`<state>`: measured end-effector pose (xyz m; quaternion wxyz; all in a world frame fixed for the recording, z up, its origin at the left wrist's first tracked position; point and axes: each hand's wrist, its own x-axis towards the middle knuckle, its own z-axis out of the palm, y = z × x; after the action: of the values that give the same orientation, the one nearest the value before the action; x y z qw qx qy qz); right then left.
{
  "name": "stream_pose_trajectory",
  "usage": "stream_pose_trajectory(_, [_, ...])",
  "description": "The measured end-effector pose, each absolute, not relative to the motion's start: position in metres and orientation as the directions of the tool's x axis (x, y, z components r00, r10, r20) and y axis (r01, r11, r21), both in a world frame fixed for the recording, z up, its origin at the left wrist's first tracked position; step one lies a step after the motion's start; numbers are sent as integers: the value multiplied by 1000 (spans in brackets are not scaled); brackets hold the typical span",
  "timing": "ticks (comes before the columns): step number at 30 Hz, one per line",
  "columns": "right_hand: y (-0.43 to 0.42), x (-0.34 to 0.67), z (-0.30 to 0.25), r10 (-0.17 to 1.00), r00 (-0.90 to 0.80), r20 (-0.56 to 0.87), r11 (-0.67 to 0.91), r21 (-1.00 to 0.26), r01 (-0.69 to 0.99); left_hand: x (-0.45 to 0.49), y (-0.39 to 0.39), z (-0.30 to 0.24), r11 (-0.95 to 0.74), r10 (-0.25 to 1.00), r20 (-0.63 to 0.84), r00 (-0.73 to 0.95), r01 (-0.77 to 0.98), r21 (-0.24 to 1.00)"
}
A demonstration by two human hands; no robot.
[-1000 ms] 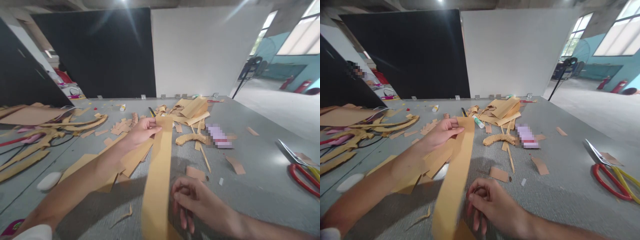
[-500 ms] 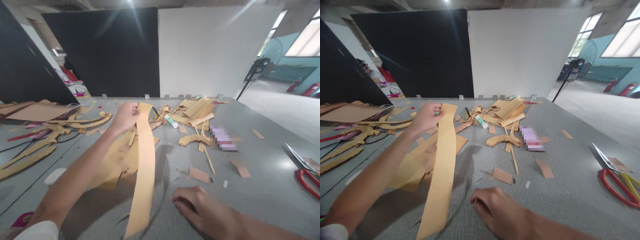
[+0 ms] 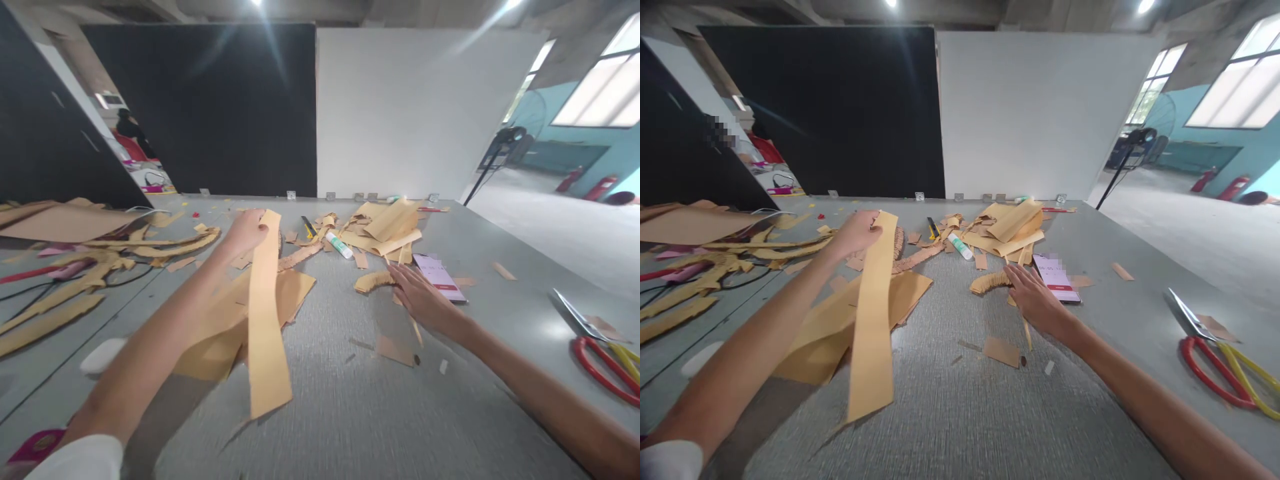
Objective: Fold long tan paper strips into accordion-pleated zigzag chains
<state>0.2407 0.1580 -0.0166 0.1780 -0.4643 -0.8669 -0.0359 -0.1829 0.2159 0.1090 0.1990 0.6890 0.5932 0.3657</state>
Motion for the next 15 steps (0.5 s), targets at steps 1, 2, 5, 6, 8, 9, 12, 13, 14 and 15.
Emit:
stream_pose_trajectory(1, [160, 241, -15, 792, -509, 338, 570, -108, 815, -185, 218, 108, -207, 969, 244, 38, 664, 719])
stream_pose_trajectory(2, [160, 239, -13, 789, -516, 334, 577, -112, 809, -187, 220, 106, -195, 977, 204, 63, 651, 733])
stream_pose_trajectory(5, [140, 220, -5, 775, -531, 343, 599, -129, 790, -183, 220, 100, -149, 984, 56, 172, 599, 787])
stream_pose_trajectory(6, [130, 211, -2, 767, -540, 346, 610, -136, 780, -179, 218, 98, -136, 978, 17, 206, 580, 803])
stream_pose_trajectory(8, [110, 193, 2, 749, -567, 344, 640, -151, 754, -170, 214, 94, -107, 964, -47, 263, 540, 835])
stream_pose_trajectory(9, [102, 187, 4, 740, -583, 334, 655, -161, 738, -166, 212, 93, -80, 957, -76, 279, 509, 857])
stream_pose_trajectory(12, [94, 183, 9, 705, -637, 311, 701, -175, 691, -157, 209, 90, -37, 946, -119, 301, 466, 884])
stream_pose_trajectory(13, [97, 188, 9, 716, -619, 324, 688, -170, 706, -154, 209, 89, -32, 943, -125, 308, 458, 888])
stream_pose_trajectory(14, [102, 195, 8, 742, -571, 351, 649, -166, 742, -152, 209, 88, -25, 939, -131, 318, 444, 896])
stream_pose_trajectory(15, [107, 203, 7, 767, -520, 375, 607, -160, 779, -148, 207, 88, -19, 934, -137, 331, 427, 904])
